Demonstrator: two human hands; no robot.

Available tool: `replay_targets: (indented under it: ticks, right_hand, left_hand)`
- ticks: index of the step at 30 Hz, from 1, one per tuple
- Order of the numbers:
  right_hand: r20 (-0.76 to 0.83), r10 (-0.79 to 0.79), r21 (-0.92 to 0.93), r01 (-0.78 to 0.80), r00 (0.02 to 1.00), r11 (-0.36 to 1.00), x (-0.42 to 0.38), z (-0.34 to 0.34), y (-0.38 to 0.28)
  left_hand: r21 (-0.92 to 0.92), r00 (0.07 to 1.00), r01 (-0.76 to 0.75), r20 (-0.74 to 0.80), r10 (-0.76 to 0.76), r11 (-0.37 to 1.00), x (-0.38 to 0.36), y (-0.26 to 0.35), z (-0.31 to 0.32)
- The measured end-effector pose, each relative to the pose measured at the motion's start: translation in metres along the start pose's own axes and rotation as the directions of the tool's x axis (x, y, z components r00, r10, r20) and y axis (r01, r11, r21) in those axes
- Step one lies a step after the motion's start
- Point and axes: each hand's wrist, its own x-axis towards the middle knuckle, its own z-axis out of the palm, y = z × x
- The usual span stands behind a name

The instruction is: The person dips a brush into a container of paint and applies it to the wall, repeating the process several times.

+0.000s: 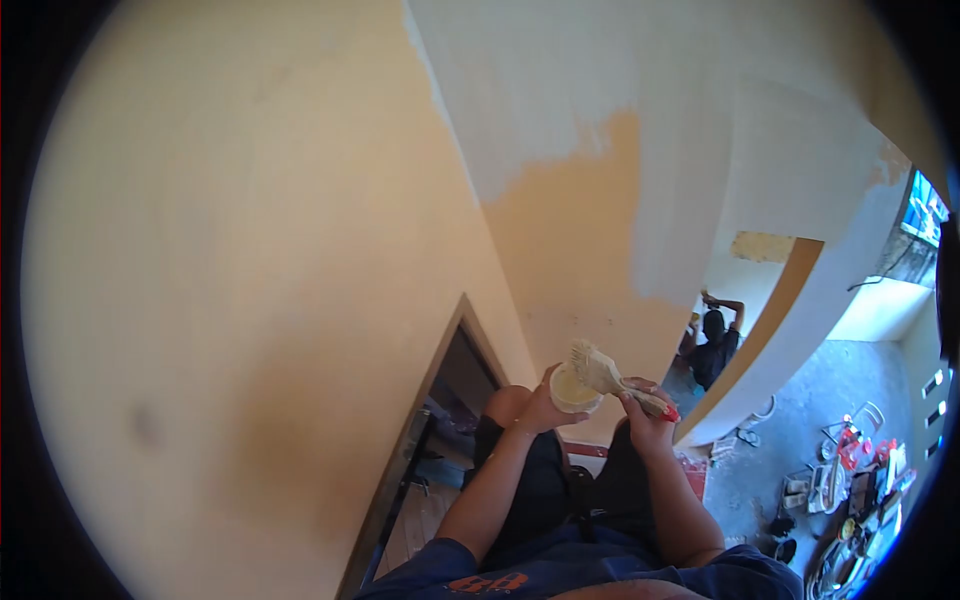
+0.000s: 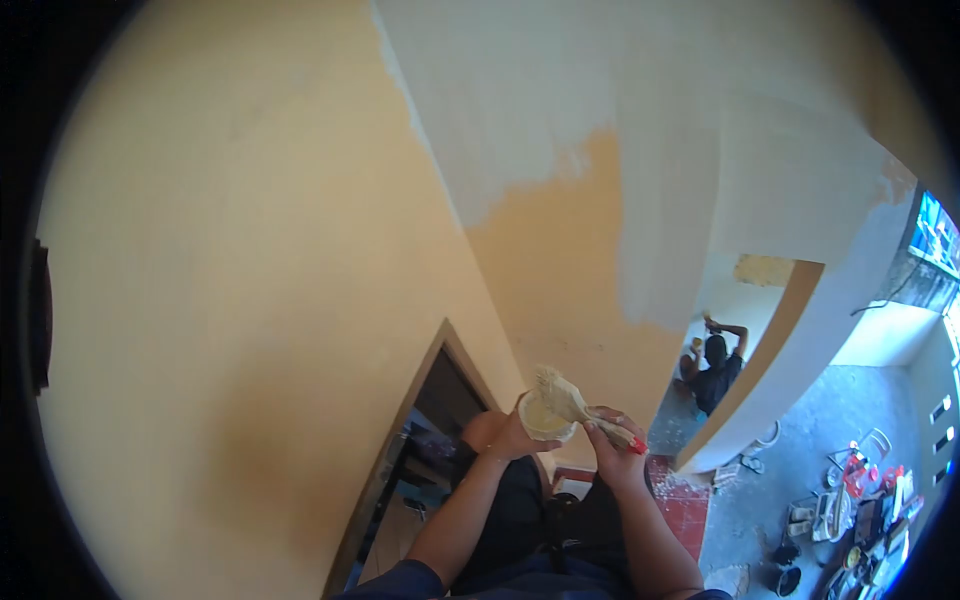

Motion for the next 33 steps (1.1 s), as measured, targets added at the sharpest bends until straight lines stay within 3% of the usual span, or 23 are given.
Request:
replay_targets:
  ticks: [3, 5, 8, 11, 13, 14, 17, 18, 26, 30, 33]
  right_hand:
    - [0.016, -0.038, 0.060, 0.037, 0.999, 0.998, 0.001, 0.005, -0.002]
    - [-0.024, -0.050, 0.118, 0.052, 0.998, 0.992, -0.001, 0.007, -0.001]
    - [0.030, -0.030, 0.028, 0.030, 0.999, 0.999, -0.003, 0.004, 0.001]
    - [-0.053, -0.026, 0.154, 0.034, 0.998, 0.988, -0.004, 0.006, 0.011]
    - [-0.007, -0.088, 0.039, 0.089, 0.996, 0.995, -0.003, 0.002, 0.006]
    - [0.021, -0.044, 0.014, 0.043, 0.999, 0.999, -0.001, 0.002, 0.004]
    - [-0.038, -0.077, 0.082, 0.080, 0.996, 0.993, -0.006, 0.004, 0.006]
    - [-0.019, -0.110, -0.037, 0.109, 0.994, 0.993, -0.007, 0.001, -0.002]
    - [0.030, -0.091, 0.057, 0.089, 0.995, 0.994, -0.006, -0.001, 0.001]
    - [-0.045, -0.097, 0.110, 0.102, 0.994, 0.989, -0.009, 0.000, -0.003]
    - [0.015, -0.104, 0.092, 0.102, 0.995, 0.991, -0.009, -0.004, 0.001]
  left_hand:
    - [0.051, 1.000, 0.009, 0.004, -0.009, 0.999, -0.004, 0.004, 0.001]
    - [-0.012, 0.999, 0.030, 0.014, -0.030, 0.999, -0.002, 0.002, 0.000]
    - [-0.007, 0.999, 0.023, 0.033, -0.023, 1.000, -0.004, -0.001, 0.000]
    - [-0.056, 0.999, 0.039, 0.031, -0.037, 0.998, -0.003, -0.003, 0.001]
    - [-0.042, 0.999, 0.031, 0.042, -0.029, 0.999, -0.004, -0.001, 0.000]
    - [-0.045, 0.998, 0.046, 0.036, -0.045, 0.998, -0.005, -0.005, 0.000]
    - [-0.054, 0.999, 0.032, 0.045, -0.029, 0.998, -0.004, -0.013, 0.000]
    - [-0.028, 0.998, 0.045, 0.052, -0.043, 0.999, -0.003, -0.013, 0.000]
    - [0.044, 0.996, 0.047, 0.075, -0.050, 0.998, -0.002, -0.010, 0.004]
    - [0.063, 0.993, 0.056, 0.103, -0.063, 0.996, 0.000, -0.013, 0.001]
    - [0.074, 0.996, 0.049, 0.067, -0.054, 0.996, -0.002, -0.022, 0.001]
